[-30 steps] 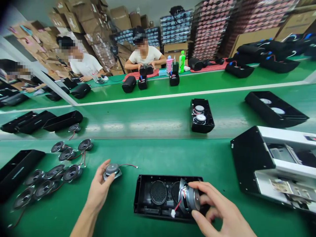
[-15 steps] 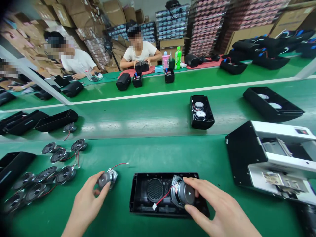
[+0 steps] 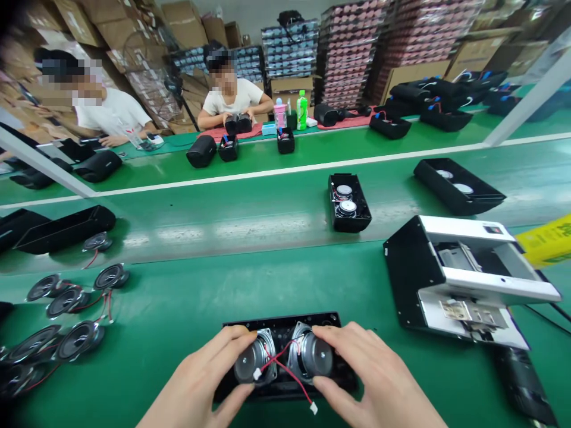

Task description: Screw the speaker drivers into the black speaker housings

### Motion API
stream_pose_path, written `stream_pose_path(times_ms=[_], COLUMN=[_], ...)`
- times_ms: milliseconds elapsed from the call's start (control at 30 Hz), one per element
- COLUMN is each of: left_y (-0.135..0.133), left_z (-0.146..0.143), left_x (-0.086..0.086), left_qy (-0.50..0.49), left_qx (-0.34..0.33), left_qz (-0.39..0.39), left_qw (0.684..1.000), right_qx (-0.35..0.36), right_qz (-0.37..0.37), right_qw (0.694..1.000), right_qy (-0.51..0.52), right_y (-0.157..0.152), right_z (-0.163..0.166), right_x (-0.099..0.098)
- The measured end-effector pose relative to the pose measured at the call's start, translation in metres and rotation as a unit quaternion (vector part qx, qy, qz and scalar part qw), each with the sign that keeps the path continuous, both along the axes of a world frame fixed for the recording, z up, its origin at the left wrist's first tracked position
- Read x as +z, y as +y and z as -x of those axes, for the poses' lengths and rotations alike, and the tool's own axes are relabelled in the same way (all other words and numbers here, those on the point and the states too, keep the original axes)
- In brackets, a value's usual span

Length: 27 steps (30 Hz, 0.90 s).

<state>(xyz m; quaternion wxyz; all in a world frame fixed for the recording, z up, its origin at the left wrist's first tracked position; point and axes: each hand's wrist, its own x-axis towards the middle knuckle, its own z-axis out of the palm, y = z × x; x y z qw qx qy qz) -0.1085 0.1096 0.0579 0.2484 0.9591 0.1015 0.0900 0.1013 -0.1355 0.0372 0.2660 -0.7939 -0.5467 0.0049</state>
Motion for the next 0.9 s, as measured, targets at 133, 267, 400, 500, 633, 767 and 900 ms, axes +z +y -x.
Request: stream_pose_path(times_ms=[133, 267, 400, 500, 633, 767, 900], left_y=[-0.004, -0.006, -0.006, -0.007, -0.008, -0.008, -0.007], left_z=[-0.004, -0.011, -0.017, -0.018, -0.016, -0.015, -0.016], left_x=[-0.013, -0.012, -0.013, -0.016, -0.02, -0.021, -0.021], left_qy=[-0.049, -0.048, -0.044, -0.042, -0.043, -0.046, -0.038], left_qx=[-0.061, -0.078, -0.079, -0.081, -0.076, -0.078, -0.081], left_qz=[-0.147, -0.164, -0.153, -0.146, -0.148, -0.152, -0.151], left_qw=[0.986, 0.982, 0.984, 0.985, 0.985, 0.984, 0.985], right_qx=[0.028, 0.066, 0.089, 0.099, 0.104, 0.099, 0.115], right_qz=[-0.006, -0.011, 0.004, 0.009, 0.018, 0.031, 0.032], right_qw=[0.998, 0.994, 0.991, 0.986, 0.985, 0.986, 0.988], right_qy=[-0.059, -0.084, -0.104, -0.135, -0.138, -0.128, -0.099], right_y=[0.018, 0.031, 0.038, 0.041, 0.043, 0.043, 0.043], right_z=[0.005, 0.009, 0.01, 0.008, 0.006, 0.007, 0.006], right_x=[0.005, 0.006, 0.002, -0.001, -0.001, 0.002, 0.004])
